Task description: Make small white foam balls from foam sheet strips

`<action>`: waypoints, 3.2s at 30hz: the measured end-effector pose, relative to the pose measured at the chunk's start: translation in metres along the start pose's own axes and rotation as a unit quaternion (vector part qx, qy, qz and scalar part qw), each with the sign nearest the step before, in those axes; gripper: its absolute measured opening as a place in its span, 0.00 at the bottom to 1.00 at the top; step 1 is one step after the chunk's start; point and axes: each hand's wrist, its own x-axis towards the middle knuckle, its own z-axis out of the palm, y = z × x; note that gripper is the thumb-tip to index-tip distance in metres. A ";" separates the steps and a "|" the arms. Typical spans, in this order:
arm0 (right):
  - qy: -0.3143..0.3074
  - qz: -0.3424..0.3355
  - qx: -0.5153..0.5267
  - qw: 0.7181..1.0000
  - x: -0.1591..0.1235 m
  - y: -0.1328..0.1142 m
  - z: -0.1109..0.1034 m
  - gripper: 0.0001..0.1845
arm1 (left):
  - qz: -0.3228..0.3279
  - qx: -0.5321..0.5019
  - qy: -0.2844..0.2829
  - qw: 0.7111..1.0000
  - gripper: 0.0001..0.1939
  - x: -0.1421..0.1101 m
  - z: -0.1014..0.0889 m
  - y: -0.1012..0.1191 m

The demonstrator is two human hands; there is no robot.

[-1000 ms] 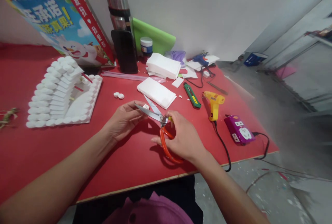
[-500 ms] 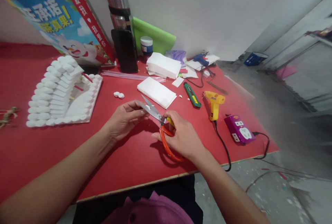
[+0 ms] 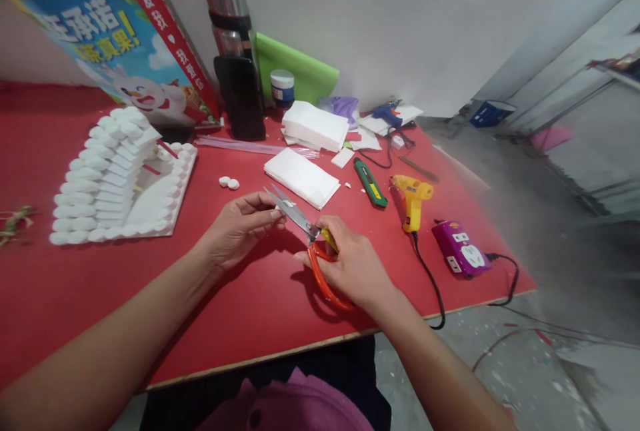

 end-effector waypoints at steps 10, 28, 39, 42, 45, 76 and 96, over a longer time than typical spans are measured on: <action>0.028 0.084 0.008 0.996 -0.008 0.002 -0.006 0.25 | -0.027 -0.008 -0.016 0.999 0.16 0.001 -0.004 0.001; 0.012 -0.049 -0.083 0.995 -0.009 -0.003 -0.005 0.32 | -0.030 -0.021 -0.030 0.999 0.17 -0.001 -0.003 -0.001; 0.008 -0.041 -0.124 0.991 -0.005 -0.003 -0.002 0.37 | -0.018 -0.029 -0.037 0.999 0.16 -0.001 0.000 -0.001; 0.014 -0.041 -0.124 0.991 -0.004 -0.002 -0.001 0.33 | -0.017 -0.021 -0.037 0.999 0.16 -0.002 0.000 -0.001; 0.013 -0.044 -0.116 0.992 -0.004 -0.001 -0.001 0.29 | -0.014 -0.018 -0.038 0.999 0.17 -0.003 0.001 -0.001; 0.042 -0.042 -0.085 0.995 -0.006 0.008 -0.014 0.26 | -0.003 0.001 -0.024 1.000 0.15 0.000 -0.004 0.000; 0.053 -0.075 -0.139 0.986 -0.007 0.008 0.000 0.22 | 0.107 0.066 -0.048 0.991 0.16 0.001 -0.005 -0.008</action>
